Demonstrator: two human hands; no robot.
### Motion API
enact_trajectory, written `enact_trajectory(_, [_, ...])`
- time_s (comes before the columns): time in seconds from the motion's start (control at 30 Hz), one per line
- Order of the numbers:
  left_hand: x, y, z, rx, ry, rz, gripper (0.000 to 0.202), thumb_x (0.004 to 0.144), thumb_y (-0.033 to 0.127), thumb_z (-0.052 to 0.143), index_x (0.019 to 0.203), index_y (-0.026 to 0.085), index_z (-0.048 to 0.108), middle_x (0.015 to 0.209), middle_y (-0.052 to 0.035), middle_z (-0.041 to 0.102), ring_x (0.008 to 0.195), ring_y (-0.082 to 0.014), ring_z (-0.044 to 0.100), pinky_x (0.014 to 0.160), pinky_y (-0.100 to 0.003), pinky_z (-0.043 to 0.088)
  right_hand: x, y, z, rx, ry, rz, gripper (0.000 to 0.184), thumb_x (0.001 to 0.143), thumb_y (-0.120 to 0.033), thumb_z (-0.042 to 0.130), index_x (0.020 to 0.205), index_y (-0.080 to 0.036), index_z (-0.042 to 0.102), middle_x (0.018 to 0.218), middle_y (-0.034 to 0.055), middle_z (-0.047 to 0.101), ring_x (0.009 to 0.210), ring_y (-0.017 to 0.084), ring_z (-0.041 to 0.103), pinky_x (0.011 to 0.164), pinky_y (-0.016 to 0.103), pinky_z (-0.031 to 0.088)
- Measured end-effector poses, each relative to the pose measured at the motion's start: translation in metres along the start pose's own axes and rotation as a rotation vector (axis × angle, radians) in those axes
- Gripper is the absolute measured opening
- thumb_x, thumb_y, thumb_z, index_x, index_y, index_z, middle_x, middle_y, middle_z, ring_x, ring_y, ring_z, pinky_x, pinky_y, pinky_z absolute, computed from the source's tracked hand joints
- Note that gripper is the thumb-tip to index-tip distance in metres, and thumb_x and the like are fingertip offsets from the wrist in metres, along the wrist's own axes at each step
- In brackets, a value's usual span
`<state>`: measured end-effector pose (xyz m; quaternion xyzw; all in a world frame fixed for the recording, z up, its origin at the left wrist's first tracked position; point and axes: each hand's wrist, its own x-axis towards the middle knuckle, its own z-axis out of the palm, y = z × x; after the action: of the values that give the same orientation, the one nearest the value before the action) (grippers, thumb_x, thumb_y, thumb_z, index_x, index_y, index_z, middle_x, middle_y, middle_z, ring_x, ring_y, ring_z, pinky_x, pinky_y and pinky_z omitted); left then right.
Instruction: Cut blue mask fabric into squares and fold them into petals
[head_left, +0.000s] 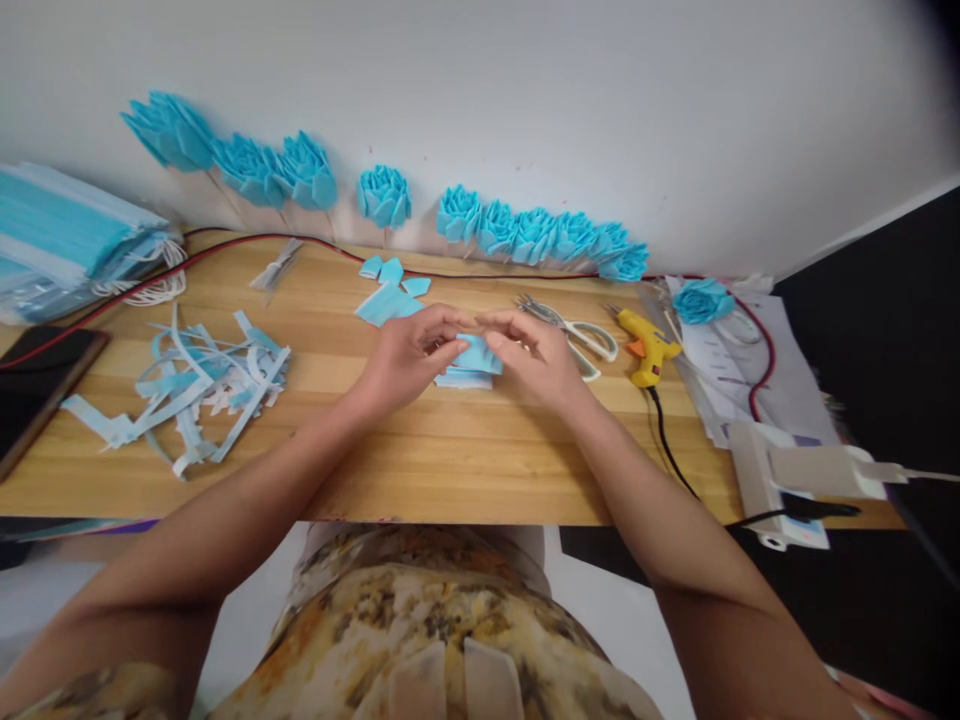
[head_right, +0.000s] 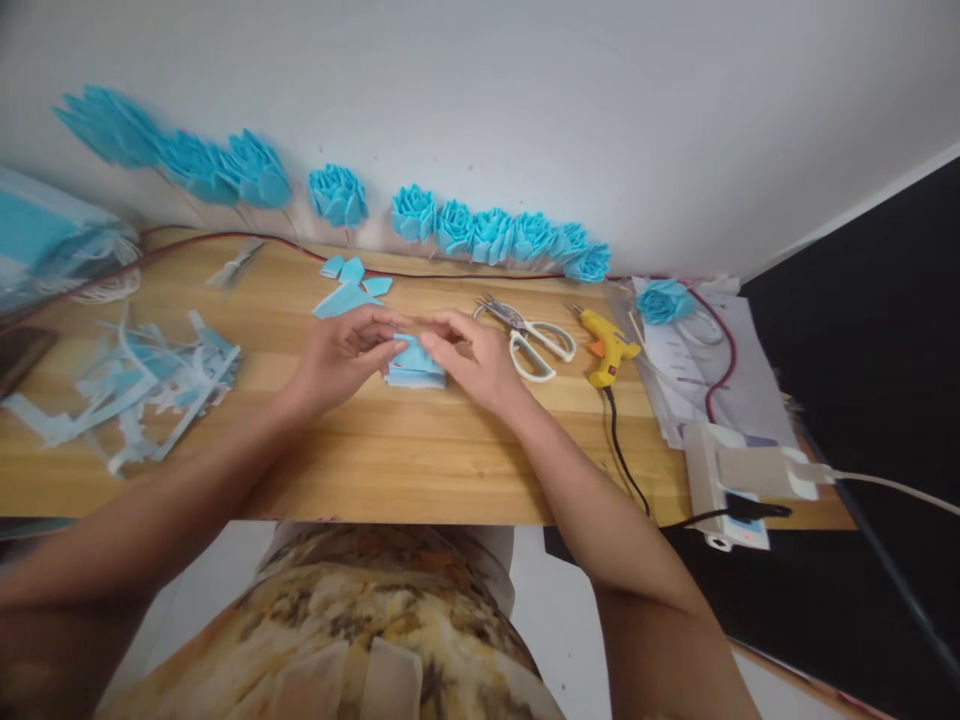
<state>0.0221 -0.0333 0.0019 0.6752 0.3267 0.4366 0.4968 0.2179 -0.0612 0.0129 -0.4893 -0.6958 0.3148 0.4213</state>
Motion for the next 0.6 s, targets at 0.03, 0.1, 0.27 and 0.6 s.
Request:
enact_trajectory(0.03, [-0.0008,-0.0006,0.0008,0.024,-0.007,0.017,0.021,0.082,0.025,0.069,0.101,0.016,0.066,0.071,0.0008,0.066,0.052,-0.0069,0.054,0.050,-0.018,0.047,-0.0004,-0.0013,0.0019,-0.041,-0.009,0.000,0.024,0.088,-0.037,0.061,0.099,-0.019,0.072,0.092,0.0032,0.075,0.084,0.018,0.067,0.077,0.030,0.050])
enact_trajectory(0.1, [-0.0015,-0.0012,0.0015,0.051,-0.010,0.034,0.025,0.083,0.027,0.067,0.105,0.016,0.065,0.067,0.0019,0.064,0.052,-0.0072,0.053,0.049,-0.018,0.045,-0.0008,-0.0031,0.0053,-0.097,0.001,0.000,0.019,0.086,-0.034,0.061,0.087,-0.018,0.072,0.082,0.0021,0.074,0.075,0.016,0.064,0.070,0.028,0.047])
enact_trajectory(0.27, [-0.0016,0.0027,0.0008,0.108,-0.032,-0.049,0.025,0.084,0.036,0.066,0.098,0.015,0.068,0.062,0.0019,0.059,0.053,-0.0095,0.053,0.048,-0.020,0.041,-0.0013,-0.0041,0.0090,-0.125,0.010,-0.006,0.016,0.085,-0.030,0.060,0.082,-0.018,0.070,0.076,0.0013,0.072,0.070,0.015,0.061,0.065,0.027,0.043])
enact_trajectory(0.6, [0.0006,0.0041,-0.0054,0.227,0.062,-0.036,0.024,0.086,0.035,0.063,0.070,0.017,0.066,0.055,0.0006,0.060,0.052,-0.0105,0.052,0.051,-0.022,0.037,0.0014,-0.0036,0.0025,-0.124,0.028,0.002,0.013,0.082,-0.025,0.060,0.075,-0.019,0.069,0.072,0.0000,0.070,0.067,0.015,0.060,0.065,0.027,0.043])
